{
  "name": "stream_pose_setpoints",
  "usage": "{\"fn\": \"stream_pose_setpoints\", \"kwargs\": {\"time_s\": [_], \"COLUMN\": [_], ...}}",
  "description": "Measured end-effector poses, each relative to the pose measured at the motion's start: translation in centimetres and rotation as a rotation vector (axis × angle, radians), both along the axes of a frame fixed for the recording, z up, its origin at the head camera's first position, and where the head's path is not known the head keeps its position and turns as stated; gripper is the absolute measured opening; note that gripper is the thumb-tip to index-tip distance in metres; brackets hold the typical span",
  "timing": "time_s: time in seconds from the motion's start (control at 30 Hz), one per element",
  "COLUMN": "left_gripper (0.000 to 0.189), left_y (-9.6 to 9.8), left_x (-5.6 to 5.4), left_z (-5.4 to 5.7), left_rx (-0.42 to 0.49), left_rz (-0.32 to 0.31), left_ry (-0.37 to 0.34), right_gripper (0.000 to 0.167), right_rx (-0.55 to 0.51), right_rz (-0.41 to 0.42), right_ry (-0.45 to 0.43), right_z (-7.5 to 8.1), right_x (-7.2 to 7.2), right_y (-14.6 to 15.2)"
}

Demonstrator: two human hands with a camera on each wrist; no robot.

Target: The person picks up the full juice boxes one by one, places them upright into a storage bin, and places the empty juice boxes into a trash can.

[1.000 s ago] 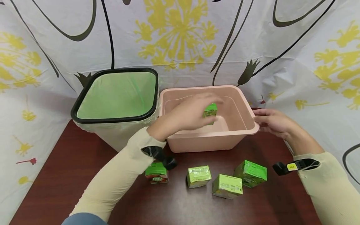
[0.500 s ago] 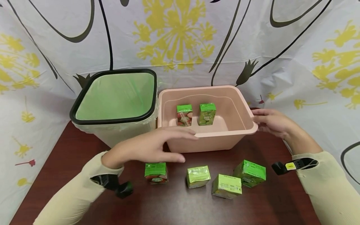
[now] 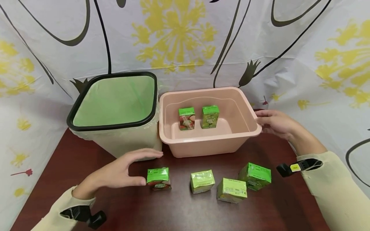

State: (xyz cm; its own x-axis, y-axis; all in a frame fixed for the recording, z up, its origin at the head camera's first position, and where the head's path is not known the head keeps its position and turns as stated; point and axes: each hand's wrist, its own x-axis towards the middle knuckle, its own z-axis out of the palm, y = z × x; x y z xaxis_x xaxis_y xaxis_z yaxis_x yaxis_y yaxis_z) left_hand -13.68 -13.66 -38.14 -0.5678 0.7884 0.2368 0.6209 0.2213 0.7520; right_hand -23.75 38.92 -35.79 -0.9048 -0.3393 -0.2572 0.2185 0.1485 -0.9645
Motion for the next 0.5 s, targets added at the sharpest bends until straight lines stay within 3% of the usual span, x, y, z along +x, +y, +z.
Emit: {"fn": "stream_pose_setpoints", "kwargs": {"time_s": [0.2,0.33,0.5], "left_gripper": [0.079,0.09,0.088], "left_y": [-1.2,-0.7,0.9], "left_x": [0.5,0.6,0.9], "left_z": [-3.6,-5.5,-7.4], "left_rx": [0.017,0.062,0.108], "left_rz": [0.108,0.127,0.136], "left_ry": [-0.089,-0.167,-0.238], "right_gripper": [0.042,0.041,0.043], "right_rx": [0.006,-0.005,-0.013], "right_rz": [-0.003,0.0,-0.003], "right_ry": [0.004,0.007,0.006], "right_z": [0.3,0.3,0.2], "right_x": [0.0,0.0,0.1], "right_y": [-0.2,-0.2,0.0]}}
